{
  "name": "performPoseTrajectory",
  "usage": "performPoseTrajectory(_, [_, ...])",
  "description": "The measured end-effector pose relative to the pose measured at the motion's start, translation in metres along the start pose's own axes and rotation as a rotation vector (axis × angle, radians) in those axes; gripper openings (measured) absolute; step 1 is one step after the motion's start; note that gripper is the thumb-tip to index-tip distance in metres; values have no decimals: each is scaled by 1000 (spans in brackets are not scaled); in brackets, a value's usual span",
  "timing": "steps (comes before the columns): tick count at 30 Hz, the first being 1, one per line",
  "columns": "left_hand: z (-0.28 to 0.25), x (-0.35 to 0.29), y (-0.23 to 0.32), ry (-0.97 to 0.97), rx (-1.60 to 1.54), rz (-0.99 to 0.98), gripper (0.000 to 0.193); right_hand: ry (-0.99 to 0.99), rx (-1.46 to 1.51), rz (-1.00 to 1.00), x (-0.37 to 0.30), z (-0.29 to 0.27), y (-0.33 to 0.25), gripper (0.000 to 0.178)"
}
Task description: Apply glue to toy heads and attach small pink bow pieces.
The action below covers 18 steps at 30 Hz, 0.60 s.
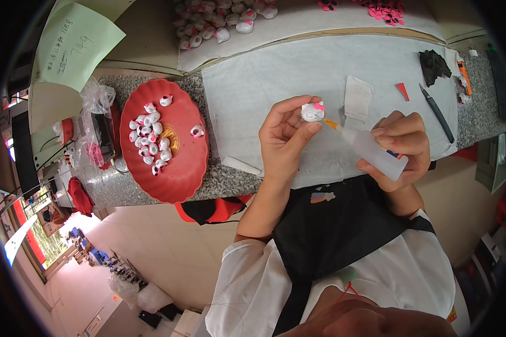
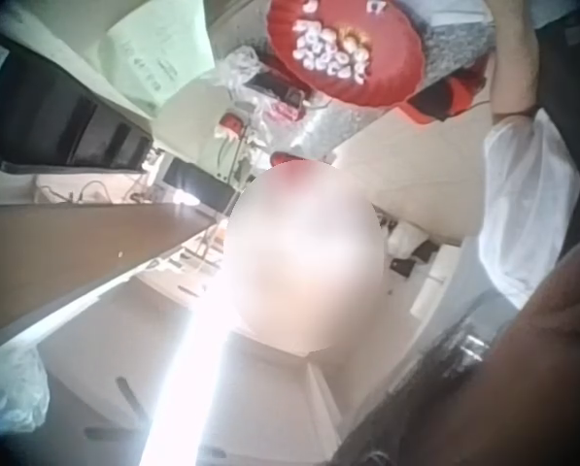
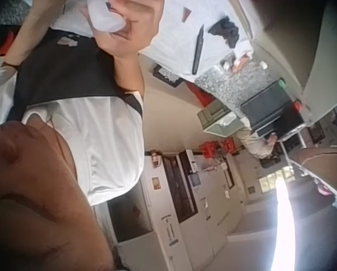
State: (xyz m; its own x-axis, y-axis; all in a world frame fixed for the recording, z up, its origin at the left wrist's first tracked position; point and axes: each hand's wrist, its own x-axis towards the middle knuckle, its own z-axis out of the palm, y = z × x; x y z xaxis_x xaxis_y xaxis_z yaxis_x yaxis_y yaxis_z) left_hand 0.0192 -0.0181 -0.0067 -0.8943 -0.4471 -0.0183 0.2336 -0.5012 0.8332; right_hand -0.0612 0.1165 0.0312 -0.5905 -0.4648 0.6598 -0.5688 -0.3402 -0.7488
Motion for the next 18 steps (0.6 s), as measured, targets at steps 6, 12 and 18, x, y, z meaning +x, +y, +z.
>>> performPoseTrajectory(6, [0,0,-2,-6,138,100,31,13,-1,15,0,2,0,47])
performPoseTrajectory(12, [-3,1,-6,-37,372,238,31,-8,-37,7,0,2,1,46])
performPoseTrajectory(18, [0,1,-5,-1,323,206,31,-5,-19,27,2,1,-1,44])
